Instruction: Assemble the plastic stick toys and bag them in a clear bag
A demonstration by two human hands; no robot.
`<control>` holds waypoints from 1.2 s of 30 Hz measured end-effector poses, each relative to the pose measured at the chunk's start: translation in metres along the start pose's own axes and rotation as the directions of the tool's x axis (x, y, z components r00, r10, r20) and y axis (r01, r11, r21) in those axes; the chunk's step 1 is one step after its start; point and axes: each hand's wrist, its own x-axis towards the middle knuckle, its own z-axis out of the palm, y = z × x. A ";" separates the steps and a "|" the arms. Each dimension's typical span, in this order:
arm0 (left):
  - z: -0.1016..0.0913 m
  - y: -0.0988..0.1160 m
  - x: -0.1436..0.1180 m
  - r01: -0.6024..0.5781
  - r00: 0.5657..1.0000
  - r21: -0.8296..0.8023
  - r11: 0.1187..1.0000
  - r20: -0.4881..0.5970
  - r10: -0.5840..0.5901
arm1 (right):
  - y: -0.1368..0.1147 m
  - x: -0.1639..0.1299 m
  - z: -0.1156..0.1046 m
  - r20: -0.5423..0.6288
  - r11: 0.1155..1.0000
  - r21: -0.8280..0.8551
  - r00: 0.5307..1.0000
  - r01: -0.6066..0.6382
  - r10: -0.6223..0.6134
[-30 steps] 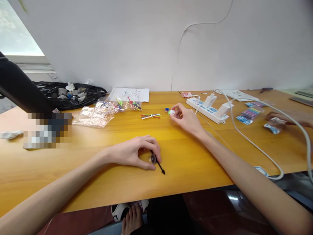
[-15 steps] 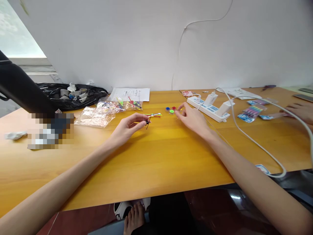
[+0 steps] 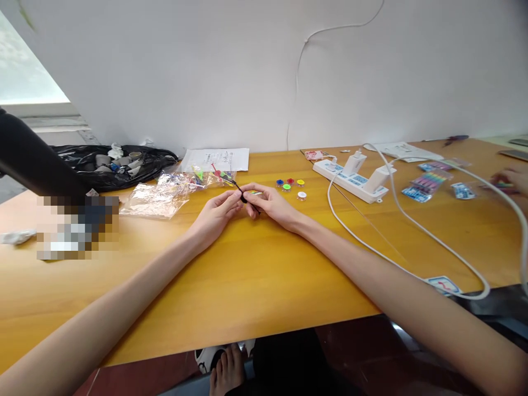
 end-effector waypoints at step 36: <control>0.007 0.007 -0.013 -0.024 0.999 0.262 0.965 0.040 0.014 | -0.008 -0.009 -0.002 -0.164 0.942 0.322 0.974 -0.097 0.156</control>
